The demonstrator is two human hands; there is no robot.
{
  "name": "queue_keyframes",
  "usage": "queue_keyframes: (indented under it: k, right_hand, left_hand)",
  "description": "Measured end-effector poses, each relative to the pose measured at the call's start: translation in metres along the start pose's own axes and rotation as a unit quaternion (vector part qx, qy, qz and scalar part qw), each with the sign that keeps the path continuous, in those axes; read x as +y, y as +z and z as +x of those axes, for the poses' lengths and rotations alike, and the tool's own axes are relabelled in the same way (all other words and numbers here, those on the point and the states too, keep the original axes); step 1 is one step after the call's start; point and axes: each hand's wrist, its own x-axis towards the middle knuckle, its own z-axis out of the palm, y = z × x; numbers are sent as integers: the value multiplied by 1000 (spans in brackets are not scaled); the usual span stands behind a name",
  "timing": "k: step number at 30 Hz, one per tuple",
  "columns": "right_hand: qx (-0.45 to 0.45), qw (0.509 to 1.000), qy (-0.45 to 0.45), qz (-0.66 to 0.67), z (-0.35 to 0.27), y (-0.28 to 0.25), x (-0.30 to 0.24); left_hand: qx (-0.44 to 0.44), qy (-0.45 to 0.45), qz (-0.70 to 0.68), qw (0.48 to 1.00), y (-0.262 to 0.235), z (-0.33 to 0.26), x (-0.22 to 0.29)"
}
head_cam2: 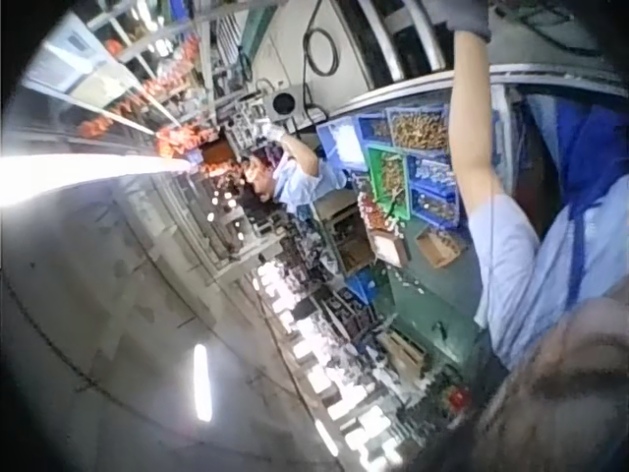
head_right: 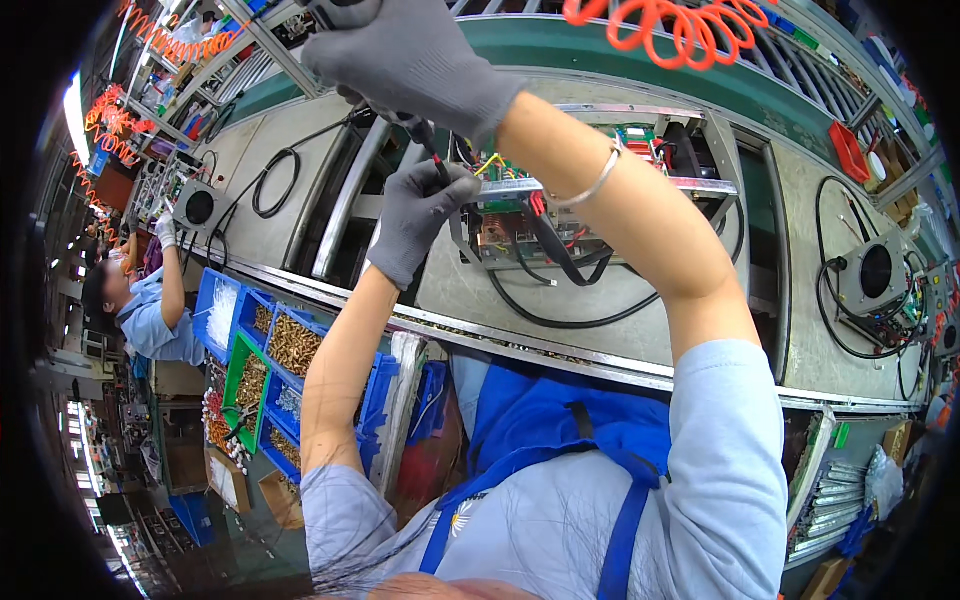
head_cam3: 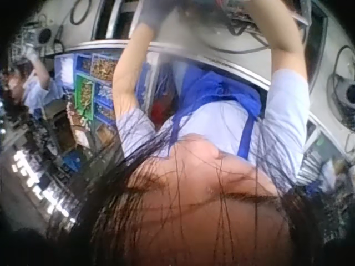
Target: The person assembles an electronic device on a factory workbench, using a pneumatic screwdriver to fasten screws and pliers to strip and connect wires. They handle a circuit board, metal frame, and various small components from nearby bins, repeatedly adjusting the device's position and securing parts throughout the process.
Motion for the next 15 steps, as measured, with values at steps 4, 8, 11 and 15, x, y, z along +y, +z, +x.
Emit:
queue_keyframes:
  k: [4, 8, 11, 15]
  right_hand:
    - [-16, 997, 62, 35, 6, 1, -5]
    - [-14, 998, 35, 55, 3, -2, 7]
    - [-12, 999, -2, 45, 2, -3, 9]
    - [-34, 998, 42, 32, 3, -9, 4]
  left_hand:
    - [0, -17, 16, 1000, 0, -1, 3]
    - [-3, -27, 47, 999, -1, 0, 0]
    - [24, -22, 29, 999, 3, -2, -2]
    - [101, -1, -50, 994, 12, -13, -4]
